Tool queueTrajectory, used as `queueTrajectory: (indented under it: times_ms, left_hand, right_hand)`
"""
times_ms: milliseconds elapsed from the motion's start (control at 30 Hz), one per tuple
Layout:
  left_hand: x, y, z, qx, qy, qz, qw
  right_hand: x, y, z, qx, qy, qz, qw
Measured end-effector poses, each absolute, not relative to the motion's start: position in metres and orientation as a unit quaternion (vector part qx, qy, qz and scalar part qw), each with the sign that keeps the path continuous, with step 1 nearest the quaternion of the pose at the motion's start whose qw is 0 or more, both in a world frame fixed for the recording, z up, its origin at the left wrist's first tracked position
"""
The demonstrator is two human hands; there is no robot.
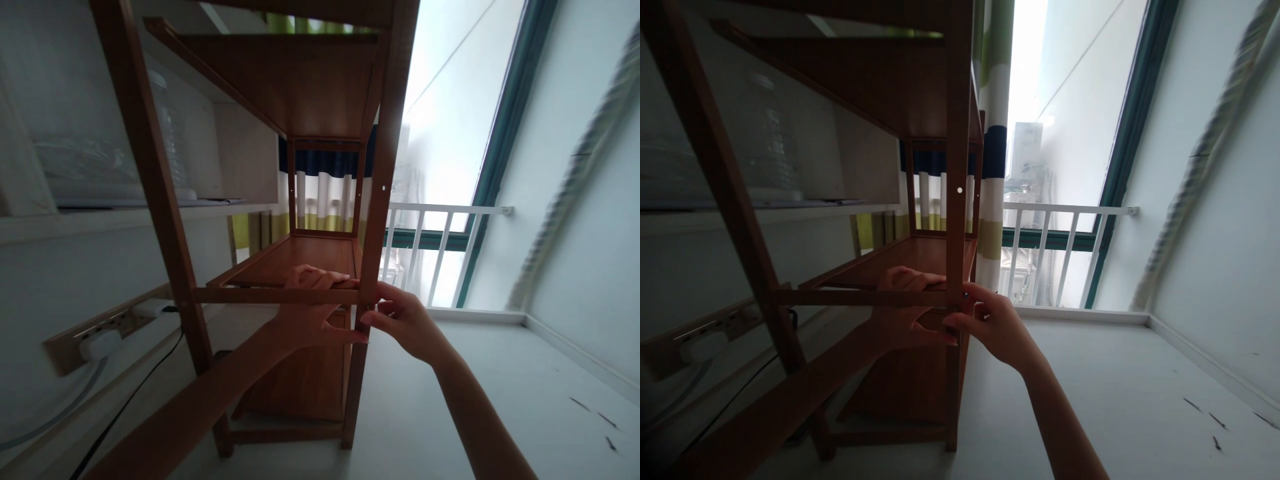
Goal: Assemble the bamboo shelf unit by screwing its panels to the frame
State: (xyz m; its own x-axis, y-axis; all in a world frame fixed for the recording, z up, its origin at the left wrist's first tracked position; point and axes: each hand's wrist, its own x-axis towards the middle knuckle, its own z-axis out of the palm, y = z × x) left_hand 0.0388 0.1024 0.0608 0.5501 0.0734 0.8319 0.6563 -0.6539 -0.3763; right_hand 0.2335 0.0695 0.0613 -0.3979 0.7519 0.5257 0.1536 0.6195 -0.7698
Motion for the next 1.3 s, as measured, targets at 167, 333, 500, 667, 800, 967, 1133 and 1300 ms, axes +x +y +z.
queueTrajectory:
  times_ms: [167, 333, 500, 667, 800, 967, 1133, 1300]
  left_hand:
    - [0.039, 0.103, 0.061, -0.807, -0.225, -0.415, 0.355]
    - [0.04, 0.101, 0.062, -0.802, -0.212, -0.43, 0.357]
    - [0.04, 0.101, 0.062, -0.797, -0.202, -0.439, 0.362]
    - [0.04, 0.1, 0.059, -0.805, -0.215, -0.428, 0.35]
    - [0.037, 0.097, 0.059, -0.808, -0.216, -0.422, 0.35]
    - [0.026, 0.098, 0.056, -0.827, -0.175, -0.379, 0.376]
    - [0.006, 0.069, 0.035, -0.803, -0.204, -0.367, 0.423]
    - [-0.037, 0.029, 0.016, -0.66, -0.267, -0.596, 0.37]
  right_hand:
    - [0.231, 0.069, 0.067, -0.23, -0.78, 0.355, 0.461]
    - [0.229, 0.067, 0.065, -0.196, -0.768, 0.362, 0.492]
    - [0.223, 0.062, 0.061, -0.236, -0.752, 0.332, 0.518]
    - [0.215, 0.055, 0.059, -0.257, -0.725, 0.315, 0.557]
    - [0.214, 0.053, 0.057, -0.279, -0.717, 0.297, 0.565]
    - [0.215, 0.053, 0.053, -0.289, -0.717, 0.292, 0.563]
    - [0.214, 0.051, 0.051, -0.313, -0.704, 0.282, 0.572]
    - [0.213, 0.052, 0.046, -0.344, -0.686, 0.272, 0.581]
